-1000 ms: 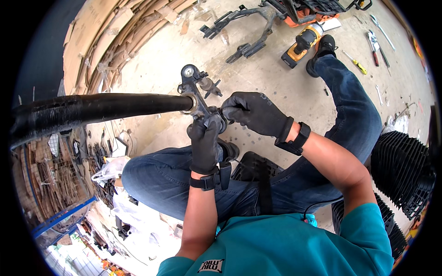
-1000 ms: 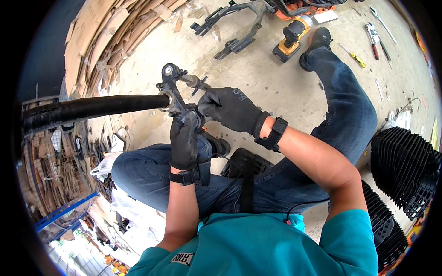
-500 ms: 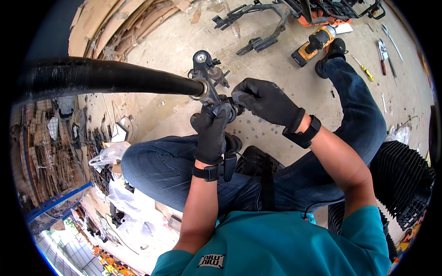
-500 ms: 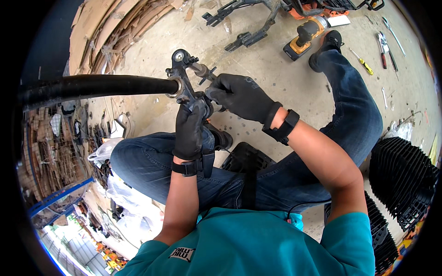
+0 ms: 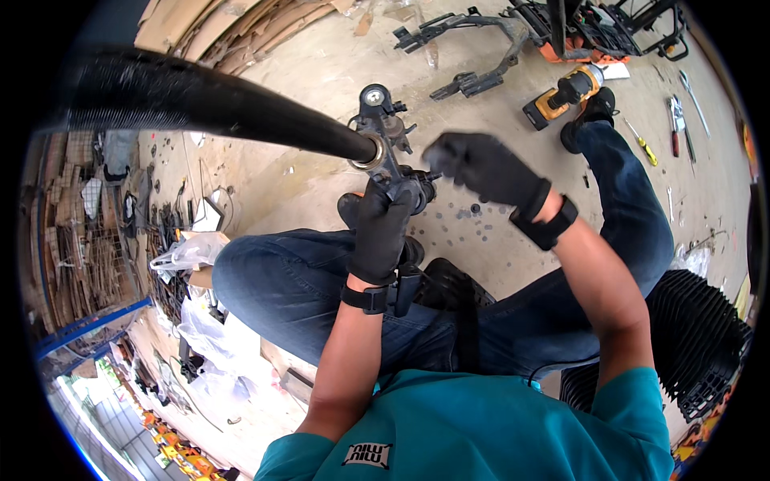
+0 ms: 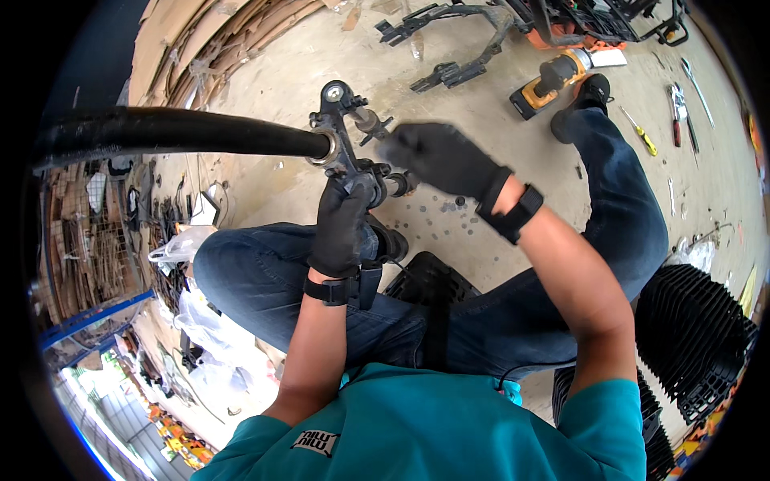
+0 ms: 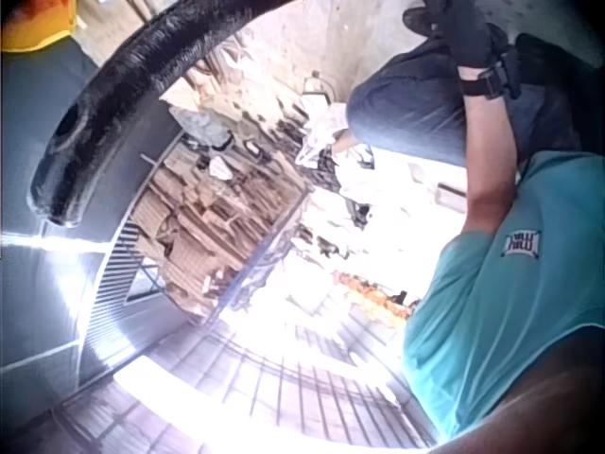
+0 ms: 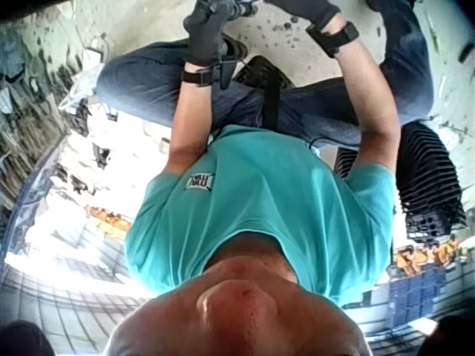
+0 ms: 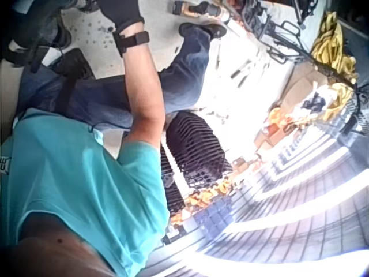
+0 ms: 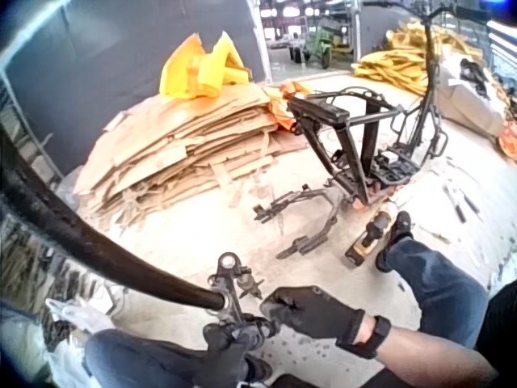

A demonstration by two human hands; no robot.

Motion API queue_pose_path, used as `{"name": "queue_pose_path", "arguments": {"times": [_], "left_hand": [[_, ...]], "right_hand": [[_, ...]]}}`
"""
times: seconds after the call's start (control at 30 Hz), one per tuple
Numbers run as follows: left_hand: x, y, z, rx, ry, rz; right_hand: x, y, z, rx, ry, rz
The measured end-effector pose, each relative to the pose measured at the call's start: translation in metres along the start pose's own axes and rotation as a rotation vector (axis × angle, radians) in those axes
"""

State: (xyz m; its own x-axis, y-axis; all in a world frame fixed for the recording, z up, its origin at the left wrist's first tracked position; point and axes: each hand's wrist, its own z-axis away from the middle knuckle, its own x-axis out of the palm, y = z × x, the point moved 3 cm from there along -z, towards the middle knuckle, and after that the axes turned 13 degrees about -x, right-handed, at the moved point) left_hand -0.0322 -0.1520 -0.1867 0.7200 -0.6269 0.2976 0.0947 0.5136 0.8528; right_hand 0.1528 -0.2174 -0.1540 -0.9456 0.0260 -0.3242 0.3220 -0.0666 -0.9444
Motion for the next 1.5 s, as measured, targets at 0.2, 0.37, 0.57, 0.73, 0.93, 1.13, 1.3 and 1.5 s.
{"name": "queue_pose_path", "arguments": {"times": [0.2, 0.37, 0.57, 0.73, 0.93, 1.13, 1.3, 1.5], "left_hand": [[0.004, 0.006, 0.0, 0.018, -0.039, -0.017], [0.001, 0.002, 0.001, -0.017, -0.037, -0.048], [-0.001, 0.002, -0.003, -0.061, 0.037, -0.11], [-0.015, 0.004, -0.007, 0.065, 0.003, -0.378], [-0.006, 0.002, -0.004, 0.011, 0.018, -0.145], [0.001, 0.003, -0.007, -0.003, 0.034, -0.143], [-0.006, 0.007, -0.011, 0.128, 0.13, -0.272], [-0.015, -0.002, -0.007, 0.119, 0.141, -0.275]], "right_hand": [[-0.075, -0.013, -0.095, -0.331, 0.36, 0.163], [-0.06, -0.051, -0.162, -0.68, 0.288, 0.666], [0.009, -0.009, -0.186, -0.119, -0.14, 0.511], [0.0, -0.011, -0.187, -0.198, -0.237, 0.063], [-0.037, -0.006, -0.219, -0.392, 0.056, 0.329], [0.013, 0.016, -0.197, -0.175, -0.353, 0.518], [0.0, -0.002, -0.186, -0.2, -0.207, 0.403], [-0.059, 0.038, -0.123, -0.174, 0.404, 0.217]]}}
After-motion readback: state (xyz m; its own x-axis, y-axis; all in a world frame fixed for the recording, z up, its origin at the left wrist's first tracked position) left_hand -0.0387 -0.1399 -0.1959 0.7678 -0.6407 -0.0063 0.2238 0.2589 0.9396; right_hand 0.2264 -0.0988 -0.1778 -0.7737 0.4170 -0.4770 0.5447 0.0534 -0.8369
